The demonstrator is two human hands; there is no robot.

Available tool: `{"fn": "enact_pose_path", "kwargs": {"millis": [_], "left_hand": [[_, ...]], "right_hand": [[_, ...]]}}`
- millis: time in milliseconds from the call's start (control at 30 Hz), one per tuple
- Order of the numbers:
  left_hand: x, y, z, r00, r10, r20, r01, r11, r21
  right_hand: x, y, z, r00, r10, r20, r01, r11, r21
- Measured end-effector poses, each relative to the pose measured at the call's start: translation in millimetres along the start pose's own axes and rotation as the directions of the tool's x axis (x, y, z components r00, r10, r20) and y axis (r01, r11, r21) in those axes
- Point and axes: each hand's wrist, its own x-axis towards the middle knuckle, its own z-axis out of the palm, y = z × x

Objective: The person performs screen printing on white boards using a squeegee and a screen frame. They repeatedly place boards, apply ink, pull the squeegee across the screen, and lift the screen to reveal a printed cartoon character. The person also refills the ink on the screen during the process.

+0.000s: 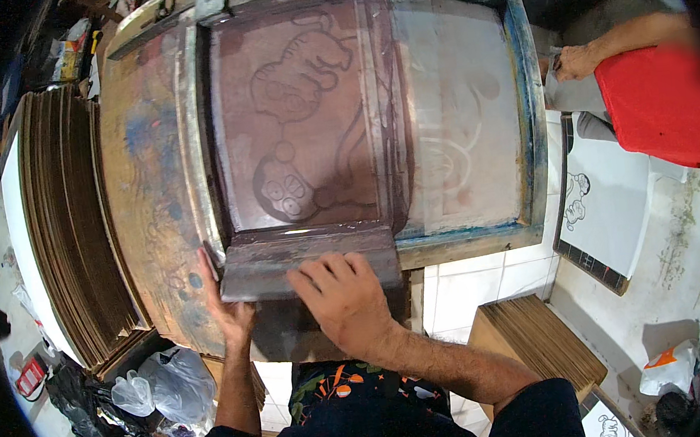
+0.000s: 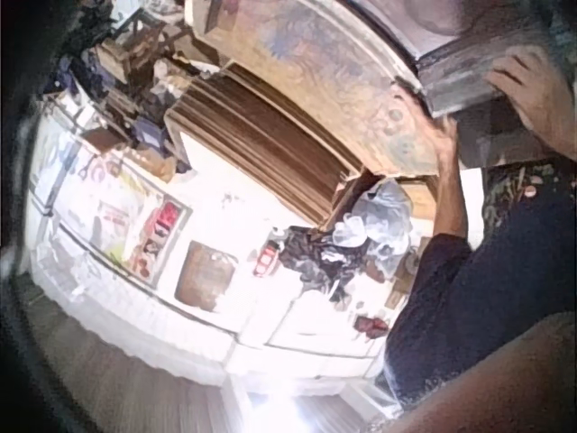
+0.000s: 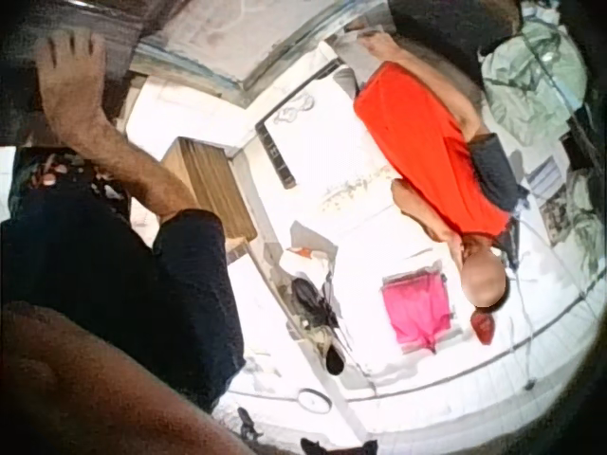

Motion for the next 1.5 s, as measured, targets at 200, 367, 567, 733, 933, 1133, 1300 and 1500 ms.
{"fn": "enact_pose_path", "kwargs": {"millis": [200,367,567,733,933,1133,1300,1500], "left_hand": [[0,21,-18,0.997,0.005,-0.072,-0.012,0.995,-0.098],[9,47,-36,0.992,0.084,-0.090,-0.098,0.982,-0.159],[15,53,-43,0.998,0.055,0.005,-0.053,0.980,-0.192],[15,47,-40,0.996,0.080,0.031,-0.076,0.989,-0.128],[12,49,-40,0.999,-0.026,0.046,0.032,0.992,-0.124],[11,52,-42,0.994,-0.071,0.082,0.078,0.993,-0.086],[12,58,-43,0.987,-0.140,0.077,0.146,0.986,-0.079],[13,57,-44,0.999,0.026,0.032,-0.029,0.996,0.079]], "right_hand": [[35,-28,-17,0.972,-0.010,-0.235,-0.055,0.962,-0.268],[70,-37,-53,0.984,0.039,-0.174,-0.083,0.964,-0.254],[63,-54,-57,0.983,0.088,-0.159,-0.128,0.956,-0.263],[54,-51,-37,0.991,0.103,-0.086,-0.125,0.942,-0.312],[82,-12,-34,0.982,-0.007,-0.189,-0.055,0.945,-0.321],[251,116,-66,0.924,-0.241,-0.298,0.086,0.888,-0.451],[333,150,-95,0.968,-0.044,-0.248,-0.080,0.880,-0.469],[249,99,-66,0.946,-0.094,-0.309,-0.059,0.891,-0.450]]}}
